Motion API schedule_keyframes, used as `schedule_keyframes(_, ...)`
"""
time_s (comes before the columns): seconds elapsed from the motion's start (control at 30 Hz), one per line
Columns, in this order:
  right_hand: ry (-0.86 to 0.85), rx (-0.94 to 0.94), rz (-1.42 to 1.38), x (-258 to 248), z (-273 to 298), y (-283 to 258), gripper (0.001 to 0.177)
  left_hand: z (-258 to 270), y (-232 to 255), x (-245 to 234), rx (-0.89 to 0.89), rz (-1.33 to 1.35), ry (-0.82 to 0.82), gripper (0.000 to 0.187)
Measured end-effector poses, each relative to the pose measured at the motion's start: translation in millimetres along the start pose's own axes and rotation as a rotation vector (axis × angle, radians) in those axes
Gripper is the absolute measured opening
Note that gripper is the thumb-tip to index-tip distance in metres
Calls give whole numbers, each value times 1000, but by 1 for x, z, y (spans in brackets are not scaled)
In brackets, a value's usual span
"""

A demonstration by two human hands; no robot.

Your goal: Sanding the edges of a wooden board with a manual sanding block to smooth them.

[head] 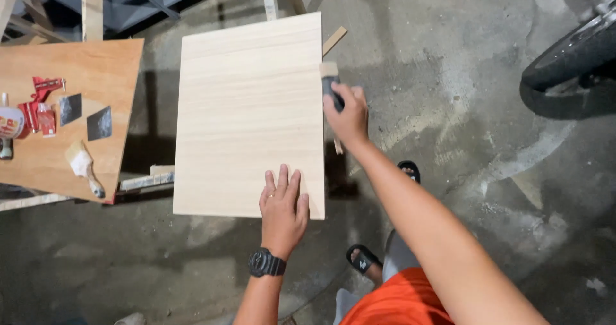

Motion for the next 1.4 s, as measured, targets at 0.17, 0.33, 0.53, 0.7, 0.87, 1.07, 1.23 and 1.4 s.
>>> schedule_keyframes(0.17, 77, 196, 64, 24, -76, 67, 31, -50, 25, 10, 66, -23, -18, 62)
schedule_keyframes(0.33, -41, 387, 30, -10, -60, 79, 36, -131, 42, 16, 108, -67, -24, 65)
schedule_keyframes(0.53, -302, 680, -154, -47, -18, 95, 39, -256, 46, 17, 92, -150, 38, 69)
schedule_keyframes(0.7, -420, 945, -95, -82, -19, 115, 44, -347, 41, 27, 20, -240, 1, 68)
schedule_keyframes(0.87, -371, 893, -72, -94, -59, 151, 41, -426, 31, 39, -24, -205, 73, 57)
schedule_keyframes(1.07, -287, 796, -128, -108, -117, 145, 38, -459, -3, 28, -229, 174, 410, 38)
schedule_keyframes(1.23, -267, 744, -217, -98, -133, 139, 36, -359, 57, 12, -15, -177, 193, 65)
schedule_keyframes(1.4, -366, 737, -212, -85, -130, 118, 38, -245, 62, 20, -42, -156, 100, 66)
Point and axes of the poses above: each hand's wrist, its own z-axis away from the middle knuckle, its own x-axis out of the palm, y = z × x, the point moved 6 cm from there along -z, towards the middle knuckle, and after that the axes turned 2 degrees about x, right-handed, at the moved point
